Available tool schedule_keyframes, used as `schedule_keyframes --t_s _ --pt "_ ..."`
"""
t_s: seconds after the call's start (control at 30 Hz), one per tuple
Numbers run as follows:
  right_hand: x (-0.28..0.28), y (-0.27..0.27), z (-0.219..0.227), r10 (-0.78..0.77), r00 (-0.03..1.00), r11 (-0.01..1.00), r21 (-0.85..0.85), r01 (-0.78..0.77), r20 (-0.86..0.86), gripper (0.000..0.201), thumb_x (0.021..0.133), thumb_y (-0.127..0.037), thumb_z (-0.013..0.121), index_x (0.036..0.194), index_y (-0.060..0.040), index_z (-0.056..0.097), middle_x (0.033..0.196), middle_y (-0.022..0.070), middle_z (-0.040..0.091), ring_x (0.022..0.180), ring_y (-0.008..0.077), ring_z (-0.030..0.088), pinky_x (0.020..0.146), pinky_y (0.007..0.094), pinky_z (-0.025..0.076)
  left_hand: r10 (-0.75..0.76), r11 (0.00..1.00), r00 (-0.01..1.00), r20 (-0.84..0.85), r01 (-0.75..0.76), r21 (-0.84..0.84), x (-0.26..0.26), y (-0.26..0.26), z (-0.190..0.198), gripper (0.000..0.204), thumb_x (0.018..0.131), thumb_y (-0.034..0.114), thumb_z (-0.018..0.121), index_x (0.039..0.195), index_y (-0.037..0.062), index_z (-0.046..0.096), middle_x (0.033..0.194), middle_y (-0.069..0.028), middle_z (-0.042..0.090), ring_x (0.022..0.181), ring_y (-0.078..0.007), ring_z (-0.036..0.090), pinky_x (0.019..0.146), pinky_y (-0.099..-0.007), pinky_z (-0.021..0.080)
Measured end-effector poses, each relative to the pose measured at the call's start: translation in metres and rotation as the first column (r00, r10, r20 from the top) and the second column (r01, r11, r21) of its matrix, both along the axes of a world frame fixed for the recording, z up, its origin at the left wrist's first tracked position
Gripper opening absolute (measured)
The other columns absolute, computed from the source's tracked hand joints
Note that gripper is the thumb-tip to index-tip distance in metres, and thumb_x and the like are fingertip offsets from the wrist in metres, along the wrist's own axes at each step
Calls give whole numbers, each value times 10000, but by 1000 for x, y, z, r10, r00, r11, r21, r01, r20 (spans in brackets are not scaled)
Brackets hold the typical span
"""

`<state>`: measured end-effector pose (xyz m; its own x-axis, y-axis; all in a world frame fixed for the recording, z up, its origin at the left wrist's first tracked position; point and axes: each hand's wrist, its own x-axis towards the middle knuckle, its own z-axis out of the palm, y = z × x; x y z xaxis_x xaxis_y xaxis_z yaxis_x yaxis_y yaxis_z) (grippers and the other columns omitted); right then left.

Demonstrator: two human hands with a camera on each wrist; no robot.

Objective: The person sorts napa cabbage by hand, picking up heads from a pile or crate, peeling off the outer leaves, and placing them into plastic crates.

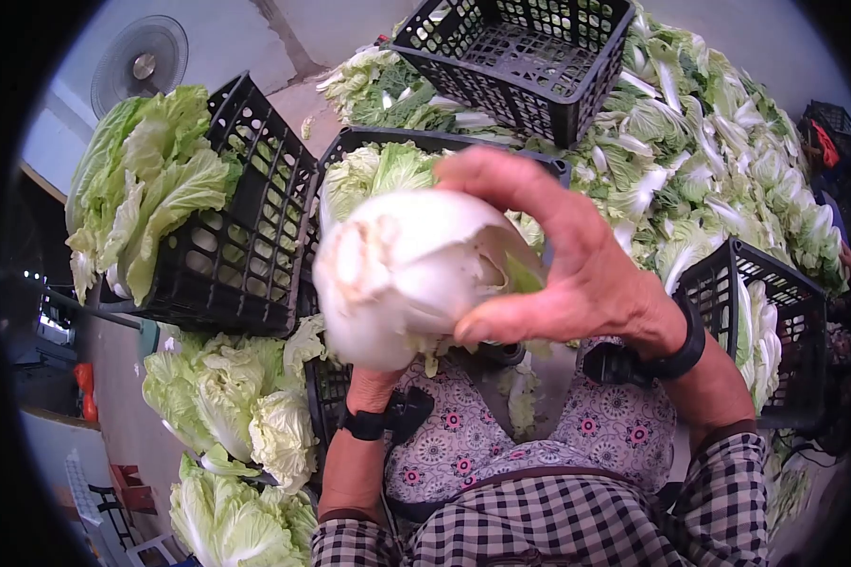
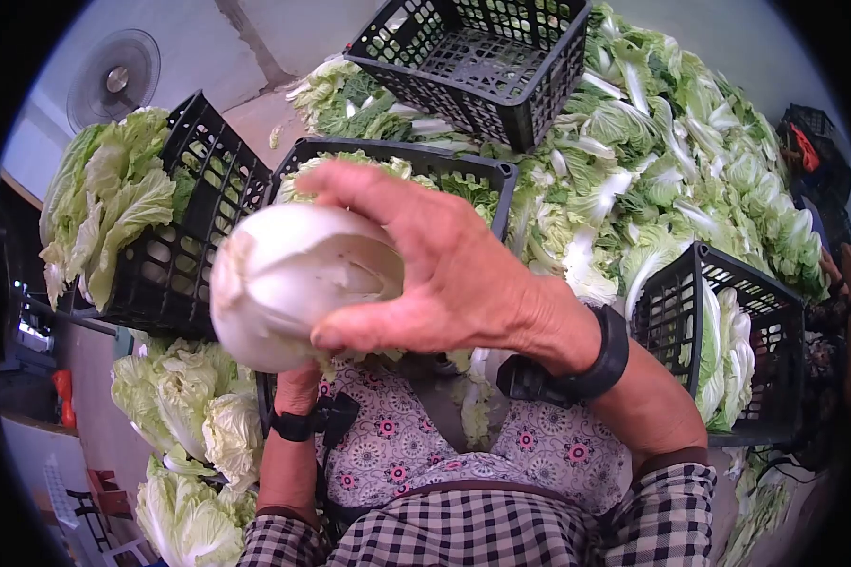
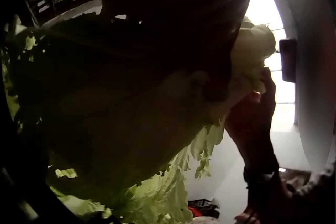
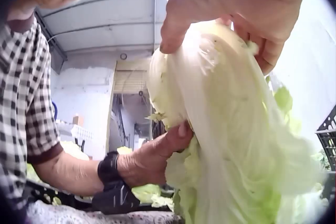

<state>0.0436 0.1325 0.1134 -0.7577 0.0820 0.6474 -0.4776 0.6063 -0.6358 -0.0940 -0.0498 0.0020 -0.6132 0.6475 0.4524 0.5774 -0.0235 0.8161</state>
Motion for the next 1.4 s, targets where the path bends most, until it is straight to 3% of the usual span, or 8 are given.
schedule_keyframes --t_s 0.03,0.07,0.17,0.33,0.63,0.97,1.1,1.4 --pt "4 3 3 5 1000 995 -104 -3 20 990 584 -469 759 1331 -5 305 1181 223 535 1067 345 551 943 417 445 9 998 980 197 -19 52 -4 -12 -12 728 816 422 634 1337 12 333 1299 -137 414 1191 -272 428 1000 -394 362" --pt "12 13 2 -92 994 996 15 91 63 1159 561 -615 743 1376 10 206 1283 267 440 1185 384 458 1004 454 382 -147 969 607 781 -70 237 -4 -25 -30 692 822 477 619 1301 28 404 1230 -108 497 1130 -247 493 955 -384 415" --pt "23 23 -17 54 955 980 -197 4 292 1278 527 -722 696 1369 78 163 1379 334 246 1272 446 306 1075 463 281 -143 972 732 667 -23 234 22 -36 9 597 823 415 605 1223 -4 461 1125 -95 548 1006 -212 553 882 -366 448" --pt "35 -9 -38 312 886 881 -454 -135 342 921 585 -437 816 1269 15 395 1169 152 566 1050 199 548 944 327 417 -76 972 721 689 -101 213 57 -22 54 445 766 100 656 1166 -11 498 1053 -75 572 919 -199 568 823 -338 463" --pt "54 -16 -30 -36 978 812 -565 149 206 958 585 -388 823 1290 44 340 1209 159 517 1126 220 487 990 335 373 -238 967 905 352 188 169 57 -10 58 1001 707 721 555 1320 -30 310 1270 -138 451 1147 -247 459 992 -408 358" --pt "63 -17 -35 210 976 814 -564 -140 62 1210 566 -548 803 1375 31 113 1317 217 397 1213 288 405 1051 361 318 -196 969 664 722 18 246 79 -3 22 921 707 488 664 1378 0 264 1321 -160 400 1153 -296 464 977 -425 389" --pt "75 -11 -47 445 895 614 -740 -274 39 1136 520 -406 874 1353 39 242 1295 160 455 1184 229 446 1030 336 345 -177 984 720 671 129 121 66 -18 19 950 705 535 659 1379 -3 260 1334 -148 386 1170 -275 442 998 -410 361" --pt "109 2 -43 102 987 514 -843 -161 -127 946 601 -238 820 1350 -7 290 1265 106 484 1150 185 466 1002 330 365 -192 981 907 374 193 37 105 40 37 1120 663 802 510 1374 -25 255 1352 -162 351 1211 -270 383 1026 -407 284"
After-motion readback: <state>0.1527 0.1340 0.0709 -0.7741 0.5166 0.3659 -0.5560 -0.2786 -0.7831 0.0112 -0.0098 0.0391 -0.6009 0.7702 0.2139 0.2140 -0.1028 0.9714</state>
